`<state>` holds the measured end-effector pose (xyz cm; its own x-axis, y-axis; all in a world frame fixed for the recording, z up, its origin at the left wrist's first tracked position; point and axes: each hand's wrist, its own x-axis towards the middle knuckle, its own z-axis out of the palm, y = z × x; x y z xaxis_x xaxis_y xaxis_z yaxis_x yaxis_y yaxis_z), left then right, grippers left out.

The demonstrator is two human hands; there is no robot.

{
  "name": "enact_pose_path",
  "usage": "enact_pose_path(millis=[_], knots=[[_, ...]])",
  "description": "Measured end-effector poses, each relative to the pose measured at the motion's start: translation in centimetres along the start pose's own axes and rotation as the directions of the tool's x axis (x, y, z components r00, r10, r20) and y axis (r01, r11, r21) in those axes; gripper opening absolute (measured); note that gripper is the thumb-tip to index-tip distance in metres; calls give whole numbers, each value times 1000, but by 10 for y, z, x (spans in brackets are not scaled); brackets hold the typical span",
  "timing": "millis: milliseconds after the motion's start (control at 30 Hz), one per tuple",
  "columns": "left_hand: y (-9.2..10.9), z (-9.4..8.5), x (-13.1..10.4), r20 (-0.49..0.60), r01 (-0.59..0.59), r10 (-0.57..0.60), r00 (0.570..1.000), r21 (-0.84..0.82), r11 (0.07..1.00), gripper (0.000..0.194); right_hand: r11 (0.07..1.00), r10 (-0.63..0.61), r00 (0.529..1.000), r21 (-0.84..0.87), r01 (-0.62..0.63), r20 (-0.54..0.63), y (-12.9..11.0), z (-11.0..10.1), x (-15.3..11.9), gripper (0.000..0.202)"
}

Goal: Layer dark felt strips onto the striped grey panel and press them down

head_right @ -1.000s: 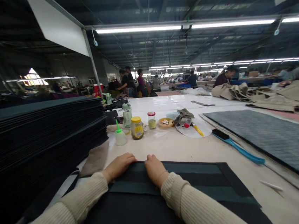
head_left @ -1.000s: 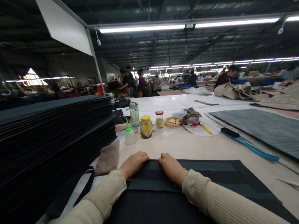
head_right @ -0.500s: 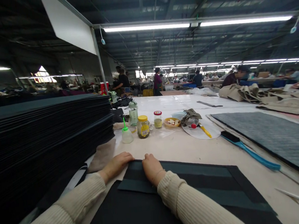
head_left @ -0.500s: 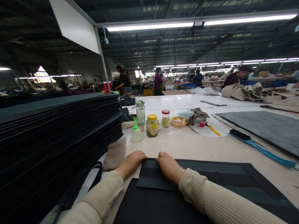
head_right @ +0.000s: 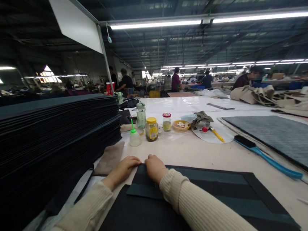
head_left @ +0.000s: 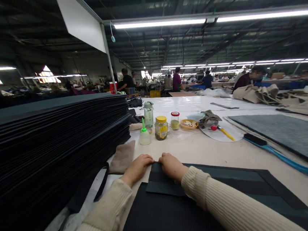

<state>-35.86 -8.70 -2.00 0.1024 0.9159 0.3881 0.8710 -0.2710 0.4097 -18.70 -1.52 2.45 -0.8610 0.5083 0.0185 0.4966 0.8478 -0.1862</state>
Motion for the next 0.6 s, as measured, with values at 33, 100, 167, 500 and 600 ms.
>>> enact_pose_path(millis=[33,100,167,500,600], knots=[[-2,0,-1,-30,41,-42,999,-30,999,29,1000,21,1000,14,-21,-1,4,-1,3,26],[-4,0,-2,-77,107,-111,991,-54,993,27,997,62,998,48,-62,-7,10,-2,8,22],[-3,-1,-2,-101,140,-145,984,-55,989,26,992,90,996,93,-88,-12,15,0,10,20],[23,-8,5,19,9,-9,1000,-6,1000,18,953,7,999,303,8,-49,37,2,-11,19],[23,-15,3,-80,46,-50,996,-54,998,19,947,11,999,322,5,-48,84,-15,-51,20]])
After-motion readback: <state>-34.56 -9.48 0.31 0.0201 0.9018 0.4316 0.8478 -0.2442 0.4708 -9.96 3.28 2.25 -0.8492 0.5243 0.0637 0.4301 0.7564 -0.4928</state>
